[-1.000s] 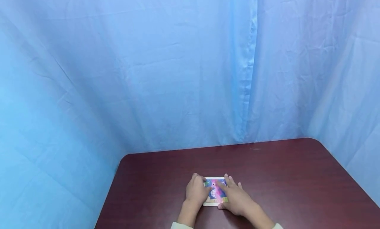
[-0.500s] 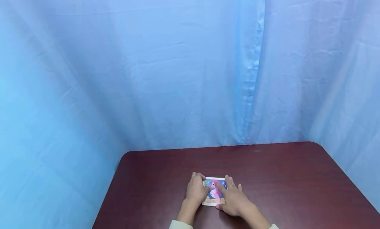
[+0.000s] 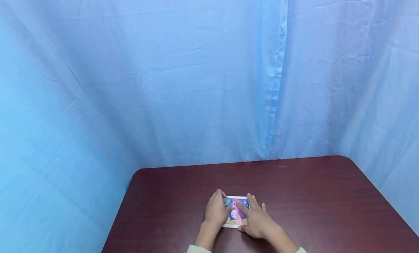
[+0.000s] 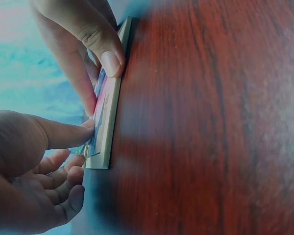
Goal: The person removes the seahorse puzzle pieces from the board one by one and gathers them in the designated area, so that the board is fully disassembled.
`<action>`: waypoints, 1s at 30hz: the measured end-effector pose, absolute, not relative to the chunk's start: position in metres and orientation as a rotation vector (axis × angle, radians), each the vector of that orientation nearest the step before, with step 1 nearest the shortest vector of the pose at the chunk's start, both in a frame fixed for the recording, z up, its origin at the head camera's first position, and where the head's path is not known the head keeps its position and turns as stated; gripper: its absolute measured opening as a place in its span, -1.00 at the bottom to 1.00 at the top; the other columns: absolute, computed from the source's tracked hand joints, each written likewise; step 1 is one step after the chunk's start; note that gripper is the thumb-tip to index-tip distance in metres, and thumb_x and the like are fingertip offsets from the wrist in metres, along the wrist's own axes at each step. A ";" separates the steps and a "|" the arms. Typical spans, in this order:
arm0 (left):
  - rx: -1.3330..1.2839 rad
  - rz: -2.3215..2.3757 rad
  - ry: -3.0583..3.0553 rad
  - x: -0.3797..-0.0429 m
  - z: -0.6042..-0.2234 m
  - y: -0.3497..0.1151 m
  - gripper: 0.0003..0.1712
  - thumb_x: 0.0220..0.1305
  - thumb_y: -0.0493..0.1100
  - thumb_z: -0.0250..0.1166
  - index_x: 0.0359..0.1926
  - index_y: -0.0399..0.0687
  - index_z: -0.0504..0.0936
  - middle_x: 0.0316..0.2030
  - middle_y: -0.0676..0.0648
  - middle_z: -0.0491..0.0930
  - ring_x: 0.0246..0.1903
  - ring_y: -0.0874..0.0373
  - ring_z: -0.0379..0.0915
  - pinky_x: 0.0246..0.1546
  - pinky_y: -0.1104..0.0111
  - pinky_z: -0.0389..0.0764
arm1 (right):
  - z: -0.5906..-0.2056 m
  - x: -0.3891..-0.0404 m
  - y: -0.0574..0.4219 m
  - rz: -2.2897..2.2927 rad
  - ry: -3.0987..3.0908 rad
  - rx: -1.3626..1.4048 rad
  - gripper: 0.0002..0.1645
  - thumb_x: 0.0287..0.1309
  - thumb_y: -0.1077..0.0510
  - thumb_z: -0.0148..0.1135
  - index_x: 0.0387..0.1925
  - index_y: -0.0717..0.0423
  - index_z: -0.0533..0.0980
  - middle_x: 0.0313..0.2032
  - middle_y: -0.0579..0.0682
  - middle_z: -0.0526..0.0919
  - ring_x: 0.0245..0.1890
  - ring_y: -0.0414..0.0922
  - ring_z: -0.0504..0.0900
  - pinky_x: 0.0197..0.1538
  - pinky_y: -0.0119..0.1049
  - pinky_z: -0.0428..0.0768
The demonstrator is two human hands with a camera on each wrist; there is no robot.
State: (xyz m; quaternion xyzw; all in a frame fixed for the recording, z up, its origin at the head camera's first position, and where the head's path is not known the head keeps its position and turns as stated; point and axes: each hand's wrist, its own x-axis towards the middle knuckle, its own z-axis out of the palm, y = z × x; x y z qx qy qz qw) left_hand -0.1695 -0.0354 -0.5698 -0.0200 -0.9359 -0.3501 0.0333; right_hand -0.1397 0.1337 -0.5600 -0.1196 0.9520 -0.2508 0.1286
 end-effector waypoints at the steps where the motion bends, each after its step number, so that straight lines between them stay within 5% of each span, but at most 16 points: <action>1: -0.062 -1.085 -2.881 -0.169 -0.570 -0.036 -0.56 0.07 -0.24 0.64 -0.15 -0.09 0.54 -0.38 0.05 0.50 -0.38 0.24 0.42 -0.30 0.29 0.49 | -0.560 -0.140 0.134 -0.729 2.769 -0.348 -0.07 0.07 -0.02 0.60 0.47 0.04 0.46 0.60 0.47 0.09 0.64 0.42 0.04 0.50 0.56 0.03; 30: 0.142 -1.243 -2.803 -0.175 -0.564 -0.080 -0.88 0.32 -0.16 0.45 -0.30 -0.05 0.66 -0.46 0.07 0.67 -0.49 0.26 0.48 -0.39 0.31 0.50 | -0.561 -0.142 0.133 -0.751 2.734 -0.300 -0.03 0.06 -0.02 0.60 0.50 0.00 0.43 0.62 0.46 0.03 0.65 0.42 -0.03 0.53 0.54 -0.07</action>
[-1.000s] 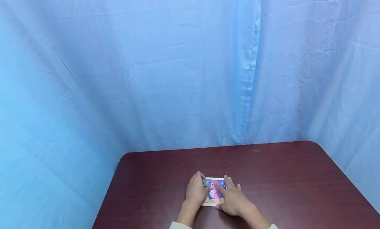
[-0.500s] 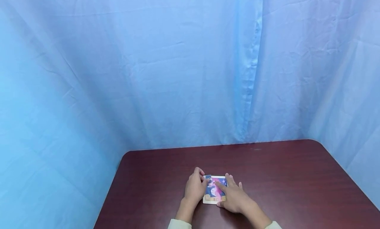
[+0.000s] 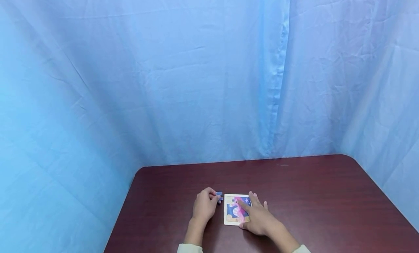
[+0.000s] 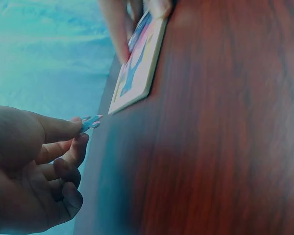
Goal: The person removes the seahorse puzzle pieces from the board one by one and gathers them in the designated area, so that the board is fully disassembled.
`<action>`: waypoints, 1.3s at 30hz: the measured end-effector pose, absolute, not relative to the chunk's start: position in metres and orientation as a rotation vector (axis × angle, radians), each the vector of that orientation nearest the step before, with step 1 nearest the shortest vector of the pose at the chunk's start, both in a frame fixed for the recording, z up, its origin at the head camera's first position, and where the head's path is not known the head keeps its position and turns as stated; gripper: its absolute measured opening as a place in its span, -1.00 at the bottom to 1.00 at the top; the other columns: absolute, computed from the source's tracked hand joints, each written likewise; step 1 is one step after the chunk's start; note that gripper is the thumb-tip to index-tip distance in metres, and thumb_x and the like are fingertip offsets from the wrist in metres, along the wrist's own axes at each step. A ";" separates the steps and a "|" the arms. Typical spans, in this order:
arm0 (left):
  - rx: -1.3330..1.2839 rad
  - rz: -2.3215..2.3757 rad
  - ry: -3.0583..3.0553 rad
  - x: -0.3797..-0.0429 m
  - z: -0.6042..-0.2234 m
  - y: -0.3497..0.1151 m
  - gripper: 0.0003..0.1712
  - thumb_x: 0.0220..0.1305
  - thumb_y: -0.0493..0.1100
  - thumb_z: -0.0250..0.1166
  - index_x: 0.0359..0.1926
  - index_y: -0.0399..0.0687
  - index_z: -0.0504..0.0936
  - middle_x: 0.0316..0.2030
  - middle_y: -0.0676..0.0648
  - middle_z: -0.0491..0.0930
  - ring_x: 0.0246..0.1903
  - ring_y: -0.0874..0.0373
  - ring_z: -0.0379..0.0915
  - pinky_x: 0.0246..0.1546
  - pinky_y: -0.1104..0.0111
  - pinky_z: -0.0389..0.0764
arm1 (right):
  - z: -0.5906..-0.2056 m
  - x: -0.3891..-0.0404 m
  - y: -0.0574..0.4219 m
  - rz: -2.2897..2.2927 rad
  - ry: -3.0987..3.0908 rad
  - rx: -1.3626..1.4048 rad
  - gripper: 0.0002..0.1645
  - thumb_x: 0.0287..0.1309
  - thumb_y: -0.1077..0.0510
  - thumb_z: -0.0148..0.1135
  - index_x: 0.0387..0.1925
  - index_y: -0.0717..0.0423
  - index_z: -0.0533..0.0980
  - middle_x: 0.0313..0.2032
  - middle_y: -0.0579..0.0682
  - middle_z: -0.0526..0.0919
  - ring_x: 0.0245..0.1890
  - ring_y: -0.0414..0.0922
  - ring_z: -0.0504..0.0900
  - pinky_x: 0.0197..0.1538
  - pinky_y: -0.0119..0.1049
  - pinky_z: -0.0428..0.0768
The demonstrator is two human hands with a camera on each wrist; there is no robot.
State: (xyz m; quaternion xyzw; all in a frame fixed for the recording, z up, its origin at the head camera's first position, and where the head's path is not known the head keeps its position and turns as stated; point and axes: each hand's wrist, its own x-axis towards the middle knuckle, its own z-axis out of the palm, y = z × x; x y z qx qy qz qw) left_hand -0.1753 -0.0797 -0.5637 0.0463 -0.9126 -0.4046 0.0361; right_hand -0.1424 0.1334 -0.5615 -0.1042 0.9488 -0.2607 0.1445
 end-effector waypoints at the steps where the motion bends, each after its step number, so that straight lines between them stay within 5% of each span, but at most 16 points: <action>1: 0.155 -1.247 -2.804 -0.176 -0.563 -0.083 -0.88 0.32 -0.16 0.45 -0.29 -0.06 0.66 -0.46 0.06 0.68 -0.48 0.25 0.49 -0.38 0.30 0.50 | -0.561 -0.143 0.133 -0.757 2.732 -0.297 -0.03 0.06 -0.01 0.60 0.50 0.00 0.42 0.62 0.46 0.02 0.65 0.42 -0.03 0.53 0.55 -0.09; 24: 0.375 -1.086 -2.893 -0.176 -0.562 -0.144 -0.82 0.31 -0.14 0.46 -0.15 -0.10 0.70 -0.39 0.04 0.77 -0.47 0.20 0.55 -0.36 0.20 0.53 | -0.557 -0.144 0.126 -0.661 2.699 -0.288 0.00 0.14 -0.06 0.54 0.58 -0.16 0.32 0.68 0.30 -0.05 0.67 0.42 -0.12 0.45 0.66 -0.16; 39: 0.471 -0.804 -2.912 -0.178 -0.569 -0.160 -0.84 0.30 -0.14 0.46 -0.15 -0.07 0.73 -0.25 -0.13 0.79 -0.35 -0.07 0.70 -0.35 -0.02 0.61 | -0.555 -0.148 0.126 -0.614 2.726 -0.286 0.01 0.06 -0.11 0.60 0.53 -0.17 0.39 0.65 0.32 0.07 0.64 0.42 0.02 0.43 0.66 0.01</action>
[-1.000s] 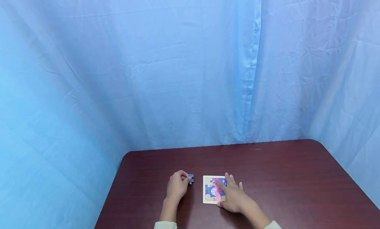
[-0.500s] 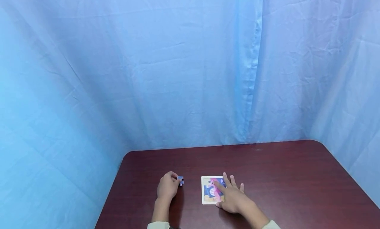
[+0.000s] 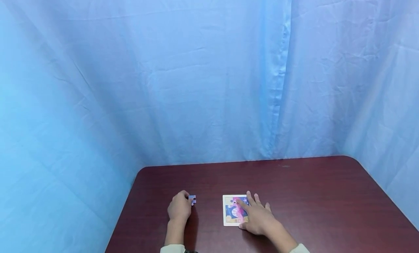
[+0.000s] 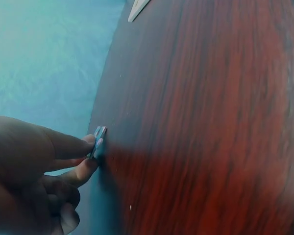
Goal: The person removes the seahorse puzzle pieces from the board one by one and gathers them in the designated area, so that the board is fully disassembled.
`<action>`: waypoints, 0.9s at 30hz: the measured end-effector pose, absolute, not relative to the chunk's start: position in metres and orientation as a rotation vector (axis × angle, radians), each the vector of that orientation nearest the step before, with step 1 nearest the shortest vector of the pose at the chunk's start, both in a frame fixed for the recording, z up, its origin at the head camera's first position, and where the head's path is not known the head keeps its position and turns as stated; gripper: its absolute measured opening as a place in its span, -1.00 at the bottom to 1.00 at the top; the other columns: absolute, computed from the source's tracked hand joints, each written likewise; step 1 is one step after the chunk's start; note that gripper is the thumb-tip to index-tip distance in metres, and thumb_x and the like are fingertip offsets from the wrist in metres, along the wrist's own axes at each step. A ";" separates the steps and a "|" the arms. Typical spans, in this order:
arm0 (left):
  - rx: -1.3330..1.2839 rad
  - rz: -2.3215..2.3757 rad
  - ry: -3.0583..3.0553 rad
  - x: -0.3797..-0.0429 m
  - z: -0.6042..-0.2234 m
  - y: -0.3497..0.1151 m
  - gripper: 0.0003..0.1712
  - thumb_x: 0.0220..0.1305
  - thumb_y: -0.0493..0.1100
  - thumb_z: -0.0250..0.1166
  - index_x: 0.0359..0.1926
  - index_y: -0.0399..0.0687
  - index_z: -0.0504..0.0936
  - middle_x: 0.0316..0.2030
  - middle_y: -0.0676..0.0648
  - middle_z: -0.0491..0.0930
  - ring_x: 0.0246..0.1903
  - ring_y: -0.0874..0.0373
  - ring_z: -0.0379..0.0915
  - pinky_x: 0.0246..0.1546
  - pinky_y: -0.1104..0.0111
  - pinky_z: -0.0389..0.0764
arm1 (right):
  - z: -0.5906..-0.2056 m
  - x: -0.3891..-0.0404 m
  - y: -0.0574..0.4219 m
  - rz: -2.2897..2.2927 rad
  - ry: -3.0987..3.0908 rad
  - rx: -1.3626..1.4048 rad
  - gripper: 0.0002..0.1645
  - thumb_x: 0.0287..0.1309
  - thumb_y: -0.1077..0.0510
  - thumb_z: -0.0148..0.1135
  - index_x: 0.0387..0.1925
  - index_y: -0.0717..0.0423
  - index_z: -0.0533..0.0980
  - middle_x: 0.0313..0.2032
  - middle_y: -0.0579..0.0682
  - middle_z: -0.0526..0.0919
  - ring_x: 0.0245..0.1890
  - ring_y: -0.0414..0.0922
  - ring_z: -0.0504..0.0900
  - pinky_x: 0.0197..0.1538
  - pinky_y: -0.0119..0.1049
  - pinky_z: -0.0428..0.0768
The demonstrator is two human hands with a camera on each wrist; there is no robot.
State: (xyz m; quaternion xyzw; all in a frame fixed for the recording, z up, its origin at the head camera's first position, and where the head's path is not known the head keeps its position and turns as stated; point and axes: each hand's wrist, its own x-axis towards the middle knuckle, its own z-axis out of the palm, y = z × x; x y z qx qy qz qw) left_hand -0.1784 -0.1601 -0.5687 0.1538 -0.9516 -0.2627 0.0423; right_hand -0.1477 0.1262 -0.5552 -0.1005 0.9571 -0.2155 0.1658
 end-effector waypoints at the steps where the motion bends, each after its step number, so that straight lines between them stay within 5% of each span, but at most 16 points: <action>1: 0.473 -0.792 -2.915 -0.178 -0.569 -0.160 -0.85 0.31 -0.14 0.46 -0.15 -0.07 0.74 -0.25 -0.13 0.79 -0.35 -0.07 0.69 -0.35 -0.02 0.61 | -0.555 -0.148 0.126 -0.619 2.725 -0.288 0.01 0.05 -0.10 0.61 0.53 -0.16 0.39 0.65 0.33 0.07 0.64 0.43 0.02 0.42 0.66 0.01; 22: 0.468 -0.698 -2.904 -0.179 -0.571 -0.157 -0.91 0.32 -0.22 0.42 -0.18 -0.09 0.72 -0.27 -0.17 0.73 -0.29 -0.15 0.71 -0.28 -0.06 0.65 | -0.556 -0.150 0.133 -0.640 2.870 -0.357 0.15 -0.26 -0.13 0.78 0.40 0.13 0.49 0.52 0.37 0.35 0.51 0.44 0.33 0.27 0.64 0.33; 27: 0.463 -0.689 -2.880 -0.179 -0.571 -0.154 -0.74 0.28 -0.33 0.31 -0.03 -0.10 0.72 -0.17 -0.21 0.73 -0.25 -0.23 0.71 -0.25 -0.11 0.65 | -0.556 -0.149 0.133 -0.647 2.867 -0.369 0.15 -0.27 -0.14 0.77 0.39 0.14 0.49 0.52 0.37 0.34 0.51 0.45 0.33 0.27 0.64 0.33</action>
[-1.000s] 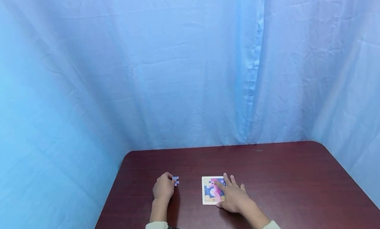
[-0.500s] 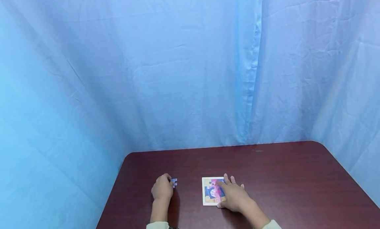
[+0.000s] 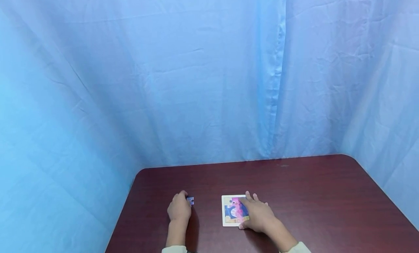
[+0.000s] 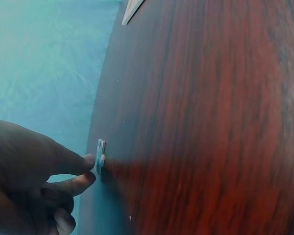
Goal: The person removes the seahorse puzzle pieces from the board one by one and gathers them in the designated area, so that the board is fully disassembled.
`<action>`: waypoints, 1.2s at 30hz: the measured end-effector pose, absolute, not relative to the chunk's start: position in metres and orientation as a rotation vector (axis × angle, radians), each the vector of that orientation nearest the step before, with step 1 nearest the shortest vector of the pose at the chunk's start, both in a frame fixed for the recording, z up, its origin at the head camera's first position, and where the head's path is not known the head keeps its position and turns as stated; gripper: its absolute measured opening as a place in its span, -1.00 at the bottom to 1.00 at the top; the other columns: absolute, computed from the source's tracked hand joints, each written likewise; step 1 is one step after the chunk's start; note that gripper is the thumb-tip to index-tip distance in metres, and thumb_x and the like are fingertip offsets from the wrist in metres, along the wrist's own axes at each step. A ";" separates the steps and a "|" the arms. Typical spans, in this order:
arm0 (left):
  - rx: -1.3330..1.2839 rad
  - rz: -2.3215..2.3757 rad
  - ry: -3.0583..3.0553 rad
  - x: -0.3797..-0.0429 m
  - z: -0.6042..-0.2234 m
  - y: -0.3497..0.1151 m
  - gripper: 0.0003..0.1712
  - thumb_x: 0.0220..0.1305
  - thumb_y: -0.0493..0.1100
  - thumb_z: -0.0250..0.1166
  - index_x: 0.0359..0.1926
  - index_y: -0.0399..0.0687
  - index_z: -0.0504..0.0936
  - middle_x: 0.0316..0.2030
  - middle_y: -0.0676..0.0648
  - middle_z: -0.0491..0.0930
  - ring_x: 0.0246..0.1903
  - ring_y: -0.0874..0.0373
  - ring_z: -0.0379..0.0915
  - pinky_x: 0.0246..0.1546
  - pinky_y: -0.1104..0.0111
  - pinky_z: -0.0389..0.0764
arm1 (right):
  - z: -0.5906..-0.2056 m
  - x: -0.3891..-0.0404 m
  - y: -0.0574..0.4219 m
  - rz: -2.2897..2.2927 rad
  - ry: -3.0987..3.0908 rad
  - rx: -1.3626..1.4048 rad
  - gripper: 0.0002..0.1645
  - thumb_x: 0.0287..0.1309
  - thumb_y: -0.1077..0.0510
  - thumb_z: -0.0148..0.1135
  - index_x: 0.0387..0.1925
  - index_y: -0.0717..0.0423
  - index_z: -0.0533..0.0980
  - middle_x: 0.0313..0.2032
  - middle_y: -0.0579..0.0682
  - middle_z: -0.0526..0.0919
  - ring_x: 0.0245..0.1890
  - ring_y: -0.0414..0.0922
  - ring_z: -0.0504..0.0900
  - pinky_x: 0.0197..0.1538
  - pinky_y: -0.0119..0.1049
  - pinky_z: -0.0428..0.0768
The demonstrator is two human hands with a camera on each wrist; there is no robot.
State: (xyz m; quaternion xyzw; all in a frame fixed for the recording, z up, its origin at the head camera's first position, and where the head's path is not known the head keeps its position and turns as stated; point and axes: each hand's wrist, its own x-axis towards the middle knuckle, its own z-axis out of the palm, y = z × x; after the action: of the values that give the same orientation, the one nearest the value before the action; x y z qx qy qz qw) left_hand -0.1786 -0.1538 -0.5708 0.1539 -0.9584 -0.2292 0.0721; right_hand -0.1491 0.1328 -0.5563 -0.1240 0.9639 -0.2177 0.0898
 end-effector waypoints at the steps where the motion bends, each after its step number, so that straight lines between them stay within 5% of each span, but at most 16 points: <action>1: 0.461 -0.687 -2.878 -0.178 -0.570 -0.153 -0.70 0.27 -0.35 0.30 0.01 -0.10 0.72 -0.14 -0.22 0.72 -0.25 -0.24 0.71 -0.25 -0.12 0.65 | -0.556 -0.149 0.133 -0.649 2.865 -0.372 0.15 -0.27 -0.14 0.77 0.39 0.15 0.49 0.52 0.38 0.34 0.51 0.46 0.33 0.26 0.64 0.33; 9: 0.325 -0.694 -2.891 -0.170 -0.559 -0.134 -0.63 0.30 -0.25 0.46 0.12 -0.12 0.70 -0.01 -0.28 0.64 -0.39 -0.17 0.66 -0.36 -0.03 0.65 | -0.555 -0.149 0.132 -0.651 2.855 -0.363 0.24 -0.26 -0.13 0.78 0.48 0.13 0.41 0.53 0.36 0.33 0.52 0.44 0.31 0.28 0.64 0.32; 22: -0.172 -0.880 -2.943 -0.157 -0.550 -0.086 -0.80 0.35 -0.14 0.46 -0.05 -0.08 0.79 -0.35 0.07 0.49 -0.44 0.31 0.32 -0.41 0.37 0.39 | -0.557 -0.150 0.133 -0.642 2.860 -0.366 0.17 -0.29 -0.15 0.78 0.40 0.14 0.51 0.53 0.37 0.34 0.51 0.45 0.32 0.27 0.63 0.34; 36: -0.266 -0.792 -2.918 -0.156 -0.569 -0.057 -0.73 0.27 -0.08 0.52 -0.08 -0.12 0.84 -0.35 0.06 0.56 -0.48 0.30 0.39 -0.44 0.32 0.48 | -0.555 -0.150 0.133 -0.665 2.863 -0.341 0.10 -0.30 -0.15 0.80 0.27 0.24 0.53 0.51 0.40 0.35 0.51 0.43 0.34 0.28 0.62 0.35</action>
State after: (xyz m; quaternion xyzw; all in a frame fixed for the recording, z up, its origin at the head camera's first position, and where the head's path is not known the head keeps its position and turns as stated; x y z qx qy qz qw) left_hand -0.1559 -0.0574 -0.5695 -0.0875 -0.9600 -0.2607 0.0533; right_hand -0.1498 0.1329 -0.5553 -0.1148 0.9635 -0.2240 0.0913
